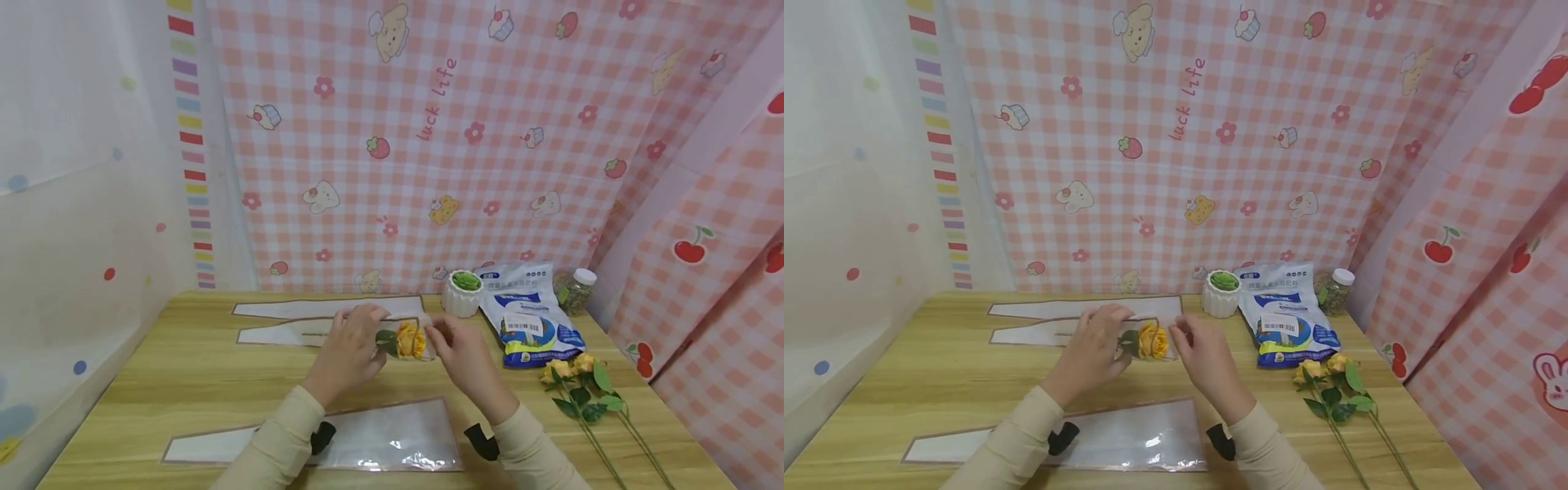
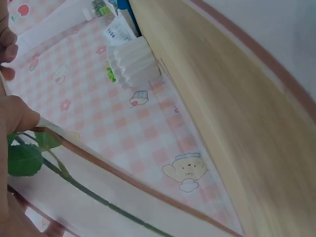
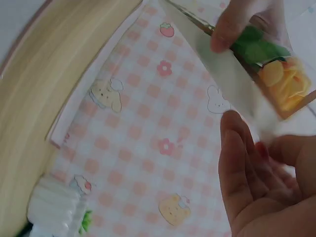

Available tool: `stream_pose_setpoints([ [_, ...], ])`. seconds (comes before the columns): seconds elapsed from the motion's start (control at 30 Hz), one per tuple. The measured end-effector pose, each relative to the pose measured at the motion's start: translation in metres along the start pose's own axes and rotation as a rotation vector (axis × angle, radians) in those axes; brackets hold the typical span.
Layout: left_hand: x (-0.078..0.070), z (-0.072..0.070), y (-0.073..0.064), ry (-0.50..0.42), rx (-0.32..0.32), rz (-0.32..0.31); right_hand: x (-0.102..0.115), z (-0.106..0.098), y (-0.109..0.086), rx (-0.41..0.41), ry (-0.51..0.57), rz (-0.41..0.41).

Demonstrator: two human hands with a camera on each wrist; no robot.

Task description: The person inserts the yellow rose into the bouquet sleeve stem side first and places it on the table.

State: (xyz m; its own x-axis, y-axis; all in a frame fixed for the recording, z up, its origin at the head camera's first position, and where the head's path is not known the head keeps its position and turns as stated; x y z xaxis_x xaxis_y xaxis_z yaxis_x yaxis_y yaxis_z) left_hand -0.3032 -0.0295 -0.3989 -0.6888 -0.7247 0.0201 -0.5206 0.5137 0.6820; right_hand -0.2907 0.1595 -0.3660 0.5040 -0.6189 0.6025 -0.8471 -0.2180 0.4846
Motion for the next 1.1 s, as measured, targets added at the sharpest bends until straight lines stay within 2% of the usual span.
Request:
stream_pose_setpoints([
  [0.07,0.001,-0.001,0.001,-0.001,0.016,-0.01,-0.002,0.001,0.0,0.028,0.068,0.036],
  [0.23,0.001,0.002,0.001,-0.011,0.075,-0.037,-0.014,0.014,-0.002,0.266,0.445,0.239],
  [0.3,-0.001,0.003,0.002,0.006,0.098,-0.03,-0.016,0.02,-0.003,0.307,0.497,0.296],
  [0.47,-0.012,0.003,0.004,0.05,0.119,0.023,-0.02,0.029,-0.004,0.194,0.412,0.364],
  [0.57,-0.016,0.003,0.004,0.049,0.145,0.023,-0.026,0.034,-0.004,0.144,0.454,0.425],
  [0.67,-0.008,0.009,-0.001,0.018,0.215,-0.035,-0.038,0.036,-0.005,0.122,0.575,0.519],
  [0.73,0.003,0.015,-0.007,-0.011,0.273,-0.095,-0.046,0.036,-0.004,0.111,0.646,0.58],
  [0.8,0.017,0.022,-0.014,-0.046,0.337,-0.167,-0.053,0.036,-0.004,0.107,0.671,0.619],
  [0.87,0.031,0.027,-0.022,-0.064,0.391,-0.231,-0.057,0.035,-0.003,0.101,0.667,0.616],
  [0.97,0.047,0.031,-0.03,-0.086,0.453,-0.308,-0.059,0.032,0.0,0.079,0.561,0.518],
  [1.03,0.053,0.032,-0.032,-0.099,0.481,-0.333,-0.058,0.03,0.002,0.056,0.451,0.427],
  [1.1,0.056,0.032,-0.032,-0.127,0.503,-0.345,-0.058,0.029,0.003,0.054,0.386,0.377],
])
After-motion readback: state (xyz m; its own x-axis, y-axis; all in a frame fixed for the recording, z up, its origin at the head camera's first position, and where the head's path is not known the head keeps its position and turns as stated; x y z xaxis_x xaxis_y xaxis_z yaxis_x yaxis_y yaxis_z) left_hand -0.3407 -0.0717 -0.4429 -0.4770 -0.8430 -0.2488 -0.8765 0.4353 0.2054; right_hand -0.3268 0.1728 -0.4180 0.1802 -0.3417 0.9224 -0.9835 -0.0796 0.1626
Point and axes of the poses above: each hand's wrist, its own y-axis towards the middle knuckle, its own z-axis out of the palm, x = y × z, the point moved 5 cm from there along y, towards the middle knuckle, and after that the axes turned 3 degrees about x, right-handed, at the moved point
